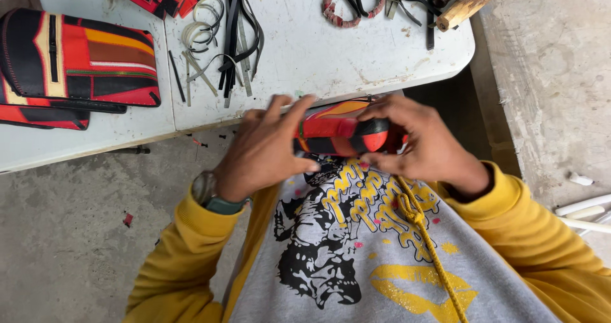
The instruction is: The person aligns and presses together the red and black leather upper components of a shoe, working the edges with their fingers. They then pick up leather straps from the table, apply glue from a jar, and attach a strap to the shoe upper.
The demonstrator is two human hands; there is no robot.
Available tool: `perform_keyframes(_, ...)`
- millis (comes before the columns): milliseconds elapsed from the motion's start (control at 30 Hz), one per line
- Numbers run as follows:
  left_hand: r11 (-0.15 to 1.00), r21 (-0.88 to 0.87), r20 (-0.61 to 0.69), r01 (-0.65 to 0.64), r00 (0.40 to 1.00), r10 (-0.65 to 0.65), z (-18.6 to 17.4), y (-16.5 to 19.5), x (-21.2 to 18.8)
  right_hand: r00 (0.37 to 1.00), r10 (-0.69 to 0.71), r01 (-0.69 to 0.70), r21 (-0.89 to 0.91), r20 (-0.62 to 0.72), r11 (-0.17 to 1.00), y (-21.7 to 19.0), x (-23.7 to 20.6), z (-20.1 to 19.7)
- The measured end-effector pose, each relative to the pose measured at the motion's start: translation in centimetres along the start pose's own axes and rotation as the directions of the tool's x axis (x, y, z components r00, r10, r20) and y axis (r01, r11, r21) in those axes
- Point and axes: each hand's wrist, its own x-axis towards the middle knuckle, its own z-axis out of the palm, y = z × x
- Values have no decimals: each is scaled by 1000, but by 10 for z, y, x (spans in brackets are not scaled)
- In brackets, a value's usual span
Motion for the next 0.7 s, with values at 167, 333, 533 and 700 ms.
perform_keyframes(167, 880, -245, -269, -408, 900, 342, -15, -14, -15, 971, 87, 63, 593, -220, 803, 17, -36, -49)
perform_keyframes(333, 622, -294, -556, -726, 659, 506, 5, 16, 6, 964, 211, 77, 931, -160, 356, 74, -69, -47)
perform_keyframes(533, 780, -105, -414, -616, 741, 529, 43, 11, 60, 938, 341, -299, 360, -60, 884, 76, -68, -42)
perform_keyframes(700, 804, -79, -372, -590, 765, 525, 37, 8, 52, 943, 290, -331, -346, -165, 878, 13, -51, -42)
